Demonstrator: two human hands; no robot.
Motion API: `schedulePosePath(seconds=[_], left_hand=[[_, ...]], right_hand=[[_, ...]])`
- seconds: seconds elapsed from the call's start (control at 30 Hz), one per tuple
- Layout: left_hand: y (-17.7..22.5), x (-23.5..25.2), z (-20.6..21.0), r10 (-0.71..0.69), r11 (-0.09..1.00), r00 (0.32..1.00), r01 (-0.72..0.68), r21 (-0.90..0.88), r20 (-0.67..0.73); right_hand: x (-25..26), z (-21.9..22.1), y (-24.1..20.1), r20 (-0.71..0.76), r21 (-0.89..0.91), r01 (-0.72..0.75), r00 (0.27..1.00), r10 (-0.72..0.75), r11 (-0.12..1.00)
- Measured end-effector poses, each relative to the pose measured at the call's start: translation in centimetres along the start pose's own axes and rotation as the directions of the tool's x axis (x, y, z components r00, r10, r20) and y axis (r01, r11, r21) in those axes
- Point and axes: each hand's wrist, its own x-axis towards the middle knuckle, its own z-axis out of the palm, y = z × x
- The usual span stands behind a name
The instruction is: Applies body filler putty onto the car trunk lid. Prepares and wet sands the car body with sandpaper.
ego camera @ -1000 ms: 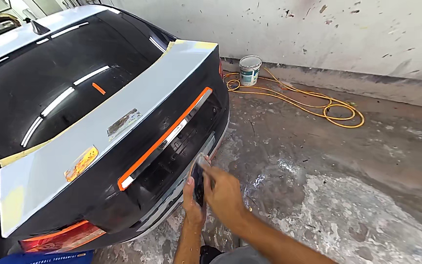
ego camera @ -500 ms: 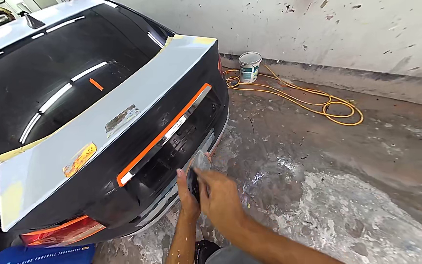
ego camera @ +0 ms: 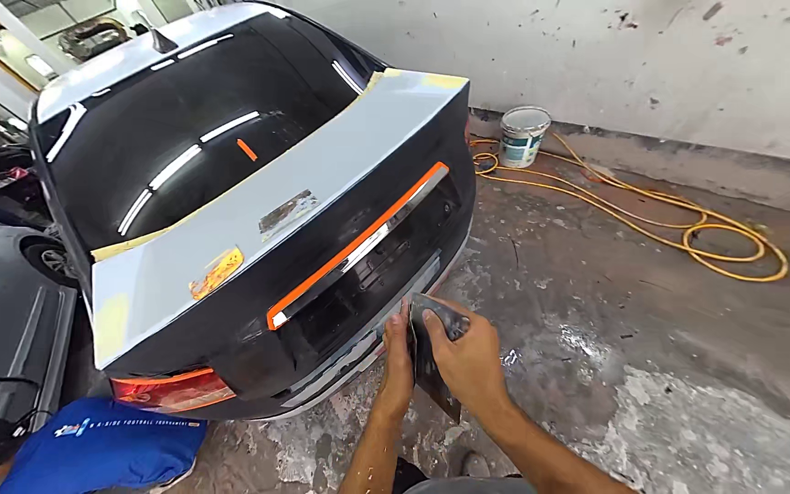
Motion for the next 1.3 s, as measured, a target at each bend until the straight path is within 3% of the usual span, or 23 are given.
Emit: schedulePosePath(seconds=[0.07, 0.2, 0.27, 0.37, 0.43, 0.53, 0.6, 0.67, 0.77, 0.83, 0.93, 1.07, 1.13, 1.23, 1.3], left_hand=[[-0.8, 0.7, -0.8, -0.036, 0.996, 0.997, 0.042, 0.082, -0.069], [-0.1, 0.8, -4.0, -0.069, 0.996, 0.975, 0.057, -0.061, -0.209], [0.8, 0.4, -5.3, -0.11, 0.981, 0.945, 0.053, -0.189, -0.307], [1.8, -0.4, -5.5, -0.127, 0.962, 0.926, 0.028, -0.273, -0.355], [2.2, -1.1, -4.5, -0.082, 0.947, 0.951, -0.02, -0.321, -0.3], [1.9, -2.4, -4.0, 0.048, 0.879, 0.997, -0.068, -0.472, -0.055], [2.0, -3.4, -3.9, 0.094, 0.752, 0.986, 0.02, -0.659, 0.136], [2.6, -4.2, -3.3, 0.027, 0.634, 0.965, 0.185, -0.751, 0.26], [4.0, -4.8, -1.5, -0.226, 0.493, 0.964, 0.238, -0.837, 0.141], [4.1, -4.9, -0.8, -0.273, 0.463, 0.958, 0.213, -0.86, 0.09], [3.8, -5.0, -0.6, -0.17, 0.565, 0.983, 0.15, -0.811, 0.063], [3.8, -5.0, -0.6, -0.199, 0.683, 0.98, 0.154, -0.714, 0.022], [3.9, -5.1, -0.6, -0.236, 0.678, 0.972, 0.176, -0.714, 0.015], [4.3, -5.7, -0.8, -0.251, 0.672, 0.968, 0.184, -0.717, 0.013], [4.3, -5.7, -0.4, -0.286, 0.668, 0.958, 0.174, -0.723, -0.034]], right_hand=[[-0.1, -0.5, -0.3, -0.044, 0.137, -0.013, 0.999, 0.019, 0.991], [1.7, -3.6, 1.4, -0.054, 0.166, -0.04, 0.997, 0.05, 0.985], [2.9, -5.8, 2.1, 0.008, 0.209, -0.164, 0.986, 0.166, 0.964], [3.2, -7.6, 2.4, 0.24, 0.289, -0.38, 0.917, 0.317, 0.879], [3.0, -7.1, 3.0, 0.369, 0.279, -0.424, 0.876, 0.312, 0.861], [3.1, -6.2, 3.4, 0.412, 0.286, -0.429, 0.862, 0.294, 0.857], [3.3, -6.3, 3.1, 0.457, 0.287, -0.436, 0.845, 0.278, 0.853], [3.2, -6.2, 2.6, 0.532, 0.227, -0.439, 0.804, 0.267, 0.869], [3.4, -5.7, 2.7, 0.507, 0.119, -0.359, 0.823, 0.254, 0.926], [3.9, -5.7, 2.9, 0.456, -0.015, -0.2, 0.87, 0.185, 0.98], [4.9, -5.8, 2.5, 0.463, -0.161, 0.013, 0.884, 0.064, 0.987], [3.6, -4.8, 1.2, 0.568, -0.061, 0.109, 0.821, -0.055, 0.992], [3.2, -4.3, 1.0, 0.613, -0.071, 0.151, 0.787, -0.077, 0.986], [4.7, -4.4, 1.5, 0.56, -0.054, 0.186, 0.819, -0.124, 0.981], [3.6, -3.8, 0.3, 0.609, -0.051, 0.22, 0.78, -0.144, 0.974]])
